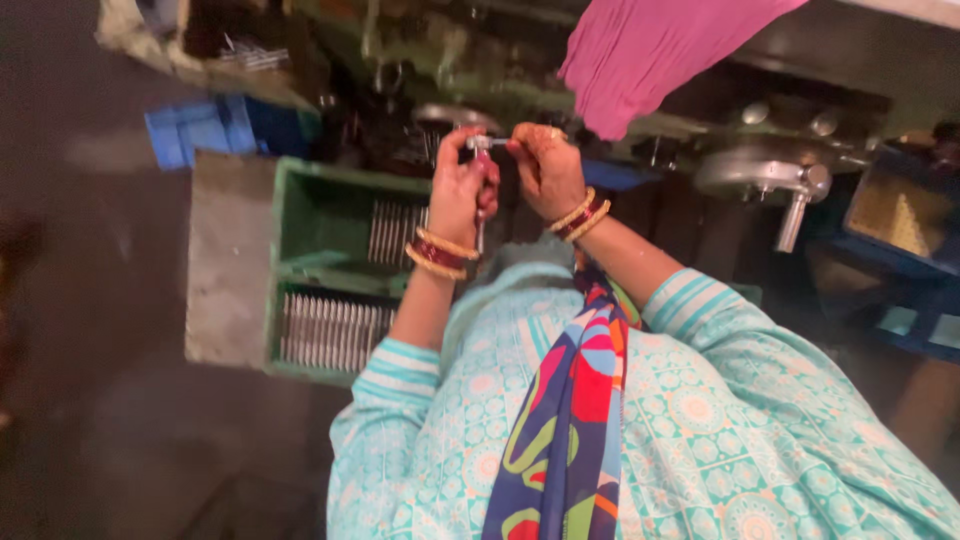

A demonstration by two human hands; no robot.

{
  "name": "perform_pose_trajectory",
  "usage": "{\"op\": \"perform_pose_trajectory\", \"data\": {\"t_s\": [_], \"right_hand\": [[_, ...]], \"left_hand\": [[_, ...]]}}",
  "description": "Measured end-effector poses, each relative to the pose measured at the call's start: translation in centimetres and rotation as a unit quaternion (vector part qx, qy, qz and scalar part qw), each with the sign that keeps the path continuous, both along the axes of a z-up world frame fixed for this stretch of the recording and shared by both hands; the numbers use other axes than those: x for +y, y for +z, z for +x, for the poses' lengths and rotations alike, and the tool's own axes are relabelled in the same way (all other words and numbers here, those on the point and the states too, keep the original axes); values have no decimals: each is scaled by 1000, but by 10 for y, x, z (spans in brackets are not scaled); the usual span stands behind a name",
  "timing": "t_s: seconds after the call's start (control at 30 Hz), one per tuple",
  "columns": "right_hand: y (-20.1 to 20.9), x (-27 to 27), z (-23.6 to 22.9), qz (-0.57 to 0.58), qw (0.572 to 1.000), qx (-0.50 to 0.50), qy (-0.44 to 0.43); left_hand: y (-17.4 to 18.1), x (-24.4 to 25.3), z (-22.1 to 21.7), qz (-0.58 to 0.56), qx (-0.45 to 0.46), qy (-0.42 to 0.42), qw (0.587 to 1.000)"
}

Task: The person operates a green industrial metal press to shape small cylindrical metal pieces. They repeatedly pick up a piece from a green bin, place it into the press, and activate the machine with a foot pedal. The shaped pieces are then placed into a blue bin.

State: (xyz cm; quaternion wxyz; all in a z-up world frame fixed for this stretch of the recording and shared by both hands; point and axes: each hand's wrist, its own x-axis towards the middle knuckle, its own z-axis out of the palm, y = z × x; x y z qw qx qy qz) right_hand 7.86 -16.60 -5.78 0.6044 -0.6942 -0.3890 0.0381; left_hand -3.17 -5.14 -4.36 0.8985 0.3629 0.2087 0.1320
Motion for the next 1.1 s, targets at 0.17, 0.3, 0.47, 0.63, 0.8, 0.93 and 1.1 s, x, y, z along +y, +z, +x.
{"op": "perform_pose_trajectory", "data": {"t_s": [0.17, 0.3, 0.47, 0.63, 0.8, 0.93, 1.1], "right_hand": [[21, 1, 10, 17, 788, 605, 113], [22, -14, 21, -133, 760, 597, 220], [-6, -14, 5, -199, 745, 602, 207], [-22, -9, -6, -183, 787, 557, 191], [-4, -19, 17, -185, 808, 471, 303], [8, -25, 23, -308, 795, 364, 376], [-23, -16, 44, -186, 842, 316, 397]], "left_hand": [[27, -9, 7, 679, 7, 210, 704], [33, 25, 2, 856, -84, 163, 483], [34, 29, 16, 851, -41, 130, 507], [59, 26, 29, 824, -92, 138, 542], [89, 28, 31, 831, -119, 124, 529], [109, 24, 15, 847, -188, 57, 495], [110, 21, 20, 866, -170, 68, 466]]}}
